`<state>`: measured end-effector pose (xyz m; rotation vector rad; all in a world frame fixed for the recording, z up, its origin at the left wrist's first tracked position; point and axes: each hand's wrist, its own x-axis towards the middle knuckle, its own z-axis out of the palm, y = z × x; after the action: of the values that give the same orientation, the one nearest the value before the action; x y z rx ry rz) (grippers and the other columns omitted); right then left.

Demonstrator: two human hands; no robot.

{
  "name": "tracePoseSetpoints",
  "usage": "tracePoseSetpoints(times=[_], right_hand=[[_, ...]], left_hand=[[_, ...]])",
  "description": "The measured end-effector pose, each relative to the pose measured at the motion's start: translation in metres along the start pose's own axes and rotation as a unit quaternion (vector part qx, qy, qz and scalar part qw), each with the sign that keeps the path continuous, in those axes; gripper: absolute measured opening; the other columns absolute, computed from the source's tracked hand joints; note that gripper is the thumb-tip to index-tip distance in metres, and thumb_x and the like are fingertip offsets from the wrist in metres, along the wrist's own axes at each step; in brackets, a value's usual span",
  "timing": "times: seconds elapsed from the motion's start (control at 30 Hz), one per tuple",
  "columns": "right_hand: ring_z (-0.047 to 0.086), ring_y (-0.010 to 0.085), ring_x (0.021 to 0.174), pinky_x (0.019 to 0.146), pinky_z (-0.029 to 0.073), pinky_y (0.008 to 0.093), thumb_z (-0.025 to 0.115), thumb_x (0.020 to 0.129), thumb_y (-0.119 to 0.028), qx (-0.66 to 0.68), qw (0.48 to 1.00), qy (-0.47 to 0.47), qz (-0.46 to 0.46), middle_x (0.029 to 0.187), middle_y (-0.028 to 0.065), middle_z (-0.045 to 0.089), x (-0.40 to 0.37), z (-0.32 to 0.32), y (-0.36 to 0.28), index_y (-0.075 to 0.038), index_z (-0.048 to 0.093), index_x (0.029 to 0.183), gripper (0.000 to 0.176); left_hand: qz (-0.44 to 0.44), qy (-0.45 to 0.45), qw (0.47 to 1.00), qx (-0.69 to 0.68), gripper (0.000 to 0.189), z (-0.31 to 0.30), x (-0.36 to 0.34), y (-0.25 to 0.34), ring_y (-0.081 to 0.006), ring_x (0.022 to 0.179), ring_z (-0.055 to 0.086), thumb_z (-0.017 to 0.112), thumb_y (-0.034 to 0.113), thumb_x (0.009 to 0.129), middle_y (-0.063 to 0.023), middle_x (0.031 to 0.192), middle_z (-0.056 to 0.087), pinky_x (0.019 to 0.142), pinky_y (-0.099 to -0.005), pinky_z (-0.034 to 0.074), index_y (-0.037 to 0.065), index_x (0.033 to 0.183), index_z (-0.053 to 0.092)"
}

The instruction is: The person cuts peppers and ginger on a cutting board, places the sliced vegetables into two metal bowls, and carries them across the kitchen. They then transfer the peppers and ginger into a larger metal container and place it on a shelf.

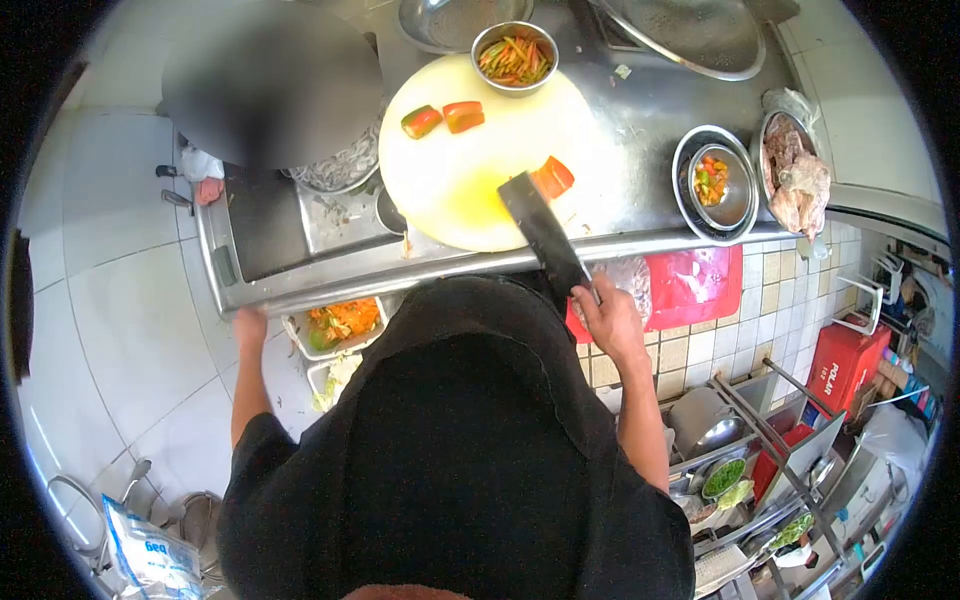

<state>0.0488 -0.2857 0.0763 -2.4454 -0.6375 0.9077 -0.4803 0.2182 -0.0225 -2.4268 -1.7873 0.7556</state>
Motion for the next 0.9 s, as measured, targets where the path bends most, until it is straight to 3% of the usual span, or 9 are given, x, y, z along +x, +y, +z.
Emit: tracePoseSetpoints(times=[0.13, 0.17, 0.23, 0.37, 0.47, 0.67, 0.77, 0.8, 0.9], right_hand=[[0.067, 0.0488, 0.090, 0.075, 0.051, 0.0564, 0.068, 0.097, -0.030, -0.006, 0.999, -0.004, -0.038, 0.088, 0.0310, 0.068, 0.002, 0.001, -0.007, -0.004, 0.069, 0.106, 0.027], [0.066, 0.0503, 0.088, 0.073, 0.052, 0.0570, 0.068, 0.097, -0.028, -0.012, 0.999, 0.008, -0.043, 0.087, 0.0307, 0.068, 0.004, 0.002, -0.007, -0.004, 0.069, 0.106, 0.026], [0.065, 0.0511, 0.086, 0.072, 0.051, 0.0576, 0.068, 0.097, -0.028, -0.018, 0.998, 0.036, -0.049, 0.085, 0.0307, 0.067, 0.010, 0.004, -0.002, -0.004, 0.068, 0.104, 0.025], [0.064, 0.0521, 0.083, 0.070, 0.049, 0.0593, 0.067, 0.097, -0.027, -0.057, 0.995, 0.082, -0.027, 0.081, 0.0307, 0.066, 0.023, -0.001, -0.003, -0.002, 0.065, 0.098, 0.025], [0.064, 0.0525, 0.081, 0.069, 0.048, 0.0594, 0.068, 0.097, -0.026, -0.035, 0.991, 0.116, -0.056, 0.079, 0.0307, 0.065, 0.025, -0.006, -0.010, 0.000, 0.062, 0.094, 0.026], [0.064, 0.0525, 0.083, 0.072, 0.049, 0.0593, 0.066, 0.095, -0.017, -0.020, 0.992, 0.082, -0.097, 0.081, 0.0309, 0.066, 0.010, 0.013, 0.003, 0.000, 0.062, 0.100, 0.018], [0.066, 0.0516, 0.084, 0.074, 0.051, 0.0598, 0.061, 0.095, -0.017, -0.031, 0.995, 0.077, -0.050, 0.083, 0.0323, 0.067, 0.009, 0.034, 0.010, -0.001, 0.060, 0.107, 0.020], [0.067, 0.0513, 0.084, 0.074, 0.051, 0.0598, 0.060, 0.096, -0.017, -0.035, 0.996, 0.073, -0.023, 0.084, 0.0326, 0.067, 0.009, 0.043, 0.014, -0.001, 0.060, 0.108, 0.020], [0.067, 0.0513, 0.081, 0.071, 0.052, 0.0596, 0.061, 0.099, -0.025, -0.034, 0.995, 0.097, -0.012, 0.082, 0.0316, 0.068, 0.009, 0.041, 0.005, -0.002, 0.061, 0.102, 0.024]], left_hand=[[-0.087, -0.107, 0.984, 0.112, 0.039, -0.036, -0.005, -0.010, -0.0365, 0.117, 0.067, 0.067, 0.033, 0.093, -0.0203, 0.127, 0.069, 0.097, -0.0464, 0.056, 0.006, 0.121, 0.071], [-0.017, -0.037, 0.991, 0.127, 0.042, -0.022, 0.020, -0.004, -0.0356, 0.113, 0.069, 0.068, 0.037, 0.093, -0.0200, 0.125, 0.070, 0.097, -0.0479, 0.056, 0.007, 0.122, 0.072], [0.043, 0.012, 0.999, 0.001, 0.041, -0.111, 0.011, 0.117, -0.0396, 0.109, 0.068, 0.071, 0.039, 0.090, -0.0206, 0.116, 0.072, 0.099, -0.0476, 0.054, 0.003, 0.109, 0.075], [0.298, 0.208, 0.885, -0.292, 0.050, -0.170, 0.026, 0.319, -0.0407, 0.122, 0.061, 0.075, 0.034, 0.090, -0.0245, 0.129, 0.066, 0.105, -0.0439, 0.048, 0.005, 0.130, 0.069], [0.374, 0.142, 0.857, -0.326, 0.051, -0.203, 0.035, 0.424, -0.0398, 0.122, 0.062, 0.074, 0.031, 0.088, -0.0245, 0.127, 0.067, 0.104, -0.0456, 0.050, 0.005, 0.131, 0.069], [0.337, 0.135, 0.897, -0.252, 0.056, -0.196, 0.022, 0.449, -0.0346, 0.111, 0.066, 0.077, 0.025, 0.085, -0.0194, 0.116, 0.067, 0.098, -0.0438, 0.053, 0.004, 0.135, 0.064], [0.339, 0.004, 0.802, -0.493, 0.055, -0.172, -0.020, 0.440, -0.0276, 0.109, 0.067, 0.079, 0.015, 0.083, -0.0148, 0.116, 0.067, 0.096, -0.0383, 0.054, 0.004, 0.135, 0.063], [0.401, 0.031, 0.708, -0.580, 0.051, -0.153, -0.033, 0.446, -0.0232, 0.107, 0.065, 0.079, 0.006, 0.082, -0.0113, 0.115, 0.066, 0.097, -0.0352, 0.053, 0.005, 0.131, 0.065], [0.500, 0.087, 0.678, -0.531, 0.047, -0.133, -0.066, 0.463, -0.0286, 0.106, 0.066, 0.081, 0.004, 0.079, -0.0132, 0.115, 0.067, 0.098, -0.0376, 0.053, 0.005, 0.123, 0.067]])
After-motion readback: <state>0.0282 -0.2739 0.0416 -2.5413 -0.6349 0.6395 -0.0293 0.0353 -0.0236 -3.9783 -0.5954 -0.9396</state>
